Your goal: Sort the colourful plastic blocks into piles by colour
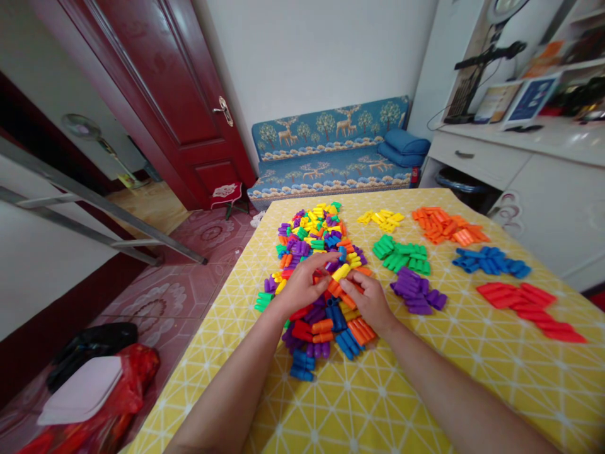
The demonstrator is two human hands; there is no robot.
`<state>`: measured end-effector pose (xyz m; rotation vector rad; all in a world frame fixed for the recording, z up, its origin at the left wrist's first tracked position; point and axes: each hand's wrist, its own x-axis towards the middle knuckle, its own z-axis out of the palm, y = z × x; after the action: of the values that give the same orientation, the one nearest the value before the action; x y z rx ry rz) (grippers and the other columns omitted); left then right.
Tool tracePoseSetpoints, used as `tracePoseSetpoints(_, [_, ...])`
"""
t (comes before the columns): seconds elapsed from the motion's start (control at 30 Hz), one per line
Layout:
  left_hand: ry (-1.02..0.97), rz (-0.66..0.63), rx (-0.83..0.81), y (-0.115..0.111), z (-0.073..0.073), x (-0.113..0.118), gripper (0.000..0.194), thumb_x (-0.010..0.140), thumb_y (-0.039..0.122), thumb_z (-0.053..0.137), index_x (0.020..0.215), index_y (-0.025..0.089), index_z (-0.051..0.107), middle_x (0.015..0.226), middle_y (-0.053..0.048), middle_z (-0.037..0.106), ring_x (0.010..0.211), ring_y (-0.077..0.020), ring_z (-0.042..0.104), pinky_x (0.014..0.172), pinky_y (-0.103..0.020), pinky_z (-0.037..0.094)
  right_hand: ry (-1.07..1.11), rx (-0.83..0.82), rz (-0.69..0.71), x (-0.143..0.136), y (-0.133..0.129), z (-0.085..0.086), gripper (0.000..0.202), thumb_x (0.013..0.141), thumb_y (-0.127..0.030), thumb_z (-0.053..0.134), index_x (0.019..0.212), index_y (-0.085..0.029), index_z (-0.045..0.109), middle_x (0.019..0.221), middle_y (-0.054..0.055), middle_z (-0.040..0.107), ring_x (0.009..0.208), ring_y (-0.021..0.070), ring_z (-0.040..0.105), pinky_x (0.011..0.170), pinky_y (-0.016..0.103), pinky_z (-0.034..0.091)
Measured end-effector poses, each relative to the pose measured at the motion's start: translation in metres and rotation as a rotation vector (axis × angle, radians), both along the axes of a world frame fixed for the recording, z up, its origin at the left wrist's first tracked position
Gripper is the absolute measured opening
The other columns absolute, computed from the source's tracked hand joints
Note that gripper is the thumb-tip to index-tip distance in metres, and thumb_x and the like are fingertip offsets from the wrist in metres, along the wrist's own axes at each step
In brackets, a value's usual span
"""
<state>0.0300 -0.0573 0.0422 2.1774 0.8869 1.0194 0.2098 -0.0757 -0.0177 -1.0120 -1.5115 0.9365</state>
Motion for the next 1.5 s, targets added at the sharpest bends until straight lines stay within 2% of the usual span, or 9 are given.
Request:
tracePoseSetpoints(0.13, [0.012,-0.109,0.023,-0.004,0.005,0.002,0.044,0.079,0.009,0.059,0.12,0.024,0.066,0.127,-0.008,0.061,0.118,-0.024,0.056,0.103,-0.039,0.043,-0.01,0.001,0.037,0.001,0.0,0.002,0.021,0.086,-0.036,0.057,0.079,-0.017,0.064,0.075,0.0,0.064,0.071,0.0143,0.057,0.066,0.025,0.044])
tracePoseSetpoints(0.3, [-0.005,-0.037,-0.028,-0.003,0.001,0.003,0.033,0.083,0.021,0.065,0.115,0.021,0.069,0.106,-0.009,0.07,0.099,-0.0214,0.065,0.088,-0.034,0.05,-0.005,-0.022,0.067,0.003,0.0,0.003,0.023,0.086,-0.036,0.058,0.073,-0.017,0.061,0.068,-0.002,0.059,0.066,0.0125,0.053,0.061,0.024,0.041])
tracePoseSetpoints(0.57, [-0.045,-0.024,-0.06,-0.004,0.002,0.006,0.03,0.081,0.026,0.069,0.11,0.02,0.072,0.097,-0.008,0.068,0.088,-0.018,0.064,0.077,-0.028,0.052,0.027,-0.094,0.14,0.008,0.003,0.001,0.025,0.083,-0.04,0.062,0.076,-0.016,0.064,0.067,-0.002,0.06,0.062,0.0117,0.052,0.057,0.023,0.041])
tracePoseSetpoints(0.73, [-0.047,-0.114,-0.184,-0.007,0.006,0.004,0.045,0.082,0.028,0.068,0.126,0.024,0.061,0.124,-0.01,0.062,0.113,-0.024,0.059,0.091,-0.033,0.049,0.021,-0.096,0.2,0.011,0.004,0.0,0.027,0.082,-0.042,0.063,0.078,-0.016,0.07,0.071,0.0,0.065,0.065,0.0139,0.056,0.059,0.025,0.044])
tracePoseSetpoints(0.83, [-0.098,-0.154,-0.32,-0.006,0.002,0.003,0.051,0.082,0.03,0.069,0.13,0.023,0.057,0.126,-0.01,0.063,0.12,-0.0263,0.056,0.097,-0.035,0.047,0.025,-0.108,0.188,0.009,0.003,-0.001,0.027,0.082,-0.043,0.063,0.082,-0.017,0.072,0.076,0.002,0.068,0.07,0.0166,0.06,0.062,0.027,0.048])
tracePoseSetpoints(1.07, [-0.172,-0.062,-0.315,-0.001,-0.008,0.005,0.054,0.075,0.03,0.075,0.126,0.019,0.058,0.111,-0.009,0.068,0.098,-0.0213,0.063,0.085,-0.031,0.05,0.063,-0.068,0.146,0.004,0.002,0.002,0.025,0.082,-0.04,0.063,0.089,-0.018,0.072,0.082,0.002,0.071,0.077,0.0178,0.063,0.069,0.029,0.052])
tracePoseSetpoints(1.27, [-0.14,0.049,-0.21,-0.005,-0.009,0.011,0.041,0.08,0.028,0.068,0.119,0.017,0.06,0.097,-0.006,0.068,0.087,-0.0175,0.062,0.079,-0.027,0.049,0.041,-0.079,0.142,0.004,0.001,0.003,0.024,0.085,-0.04,0.06,0.081,-0.018,0.068,0.072,-0.001,0.067,0.065,0.0138,0.059,0.057,0.024,0.046])
tracePoseSetpoints(1.37, [-0.183,0.135,-0.243,-0.004,-0.013,0.015,0.025,0.086,0.032,0.059,0.102,0.014,0.065,0.075,-0.003,0.066,0.067,-0.0131,0.06,0.064,-0.024,0.048,-0.064,0.031,0.131,0.0,-0.003,0.002,0.017,0.08,-0.035,0.065,0.076,-0.018,0.068,0.07,0.0,0.067,0.064,0.0141,0.059,0.059,0.025,0.046])
tracePoseSetpoints(1.5, [-0.242,0.21,-0.328,0.001,-0.016,0.015,0.026,0.086,0.036,0.057,0.093,0.012,0.066,0.059,0.001,0.06,0.05,-0.01,0.054,0.053,-0.021,0.045,-0.168,0.147,0.179,-0.009,-0.008,0.003,0.01,0.078,-0.029,0.068,0.079,-0.02,0.07,0.076,0.002,0.07,0.067,0.0154,0.062,0.066,0.027,0.048])
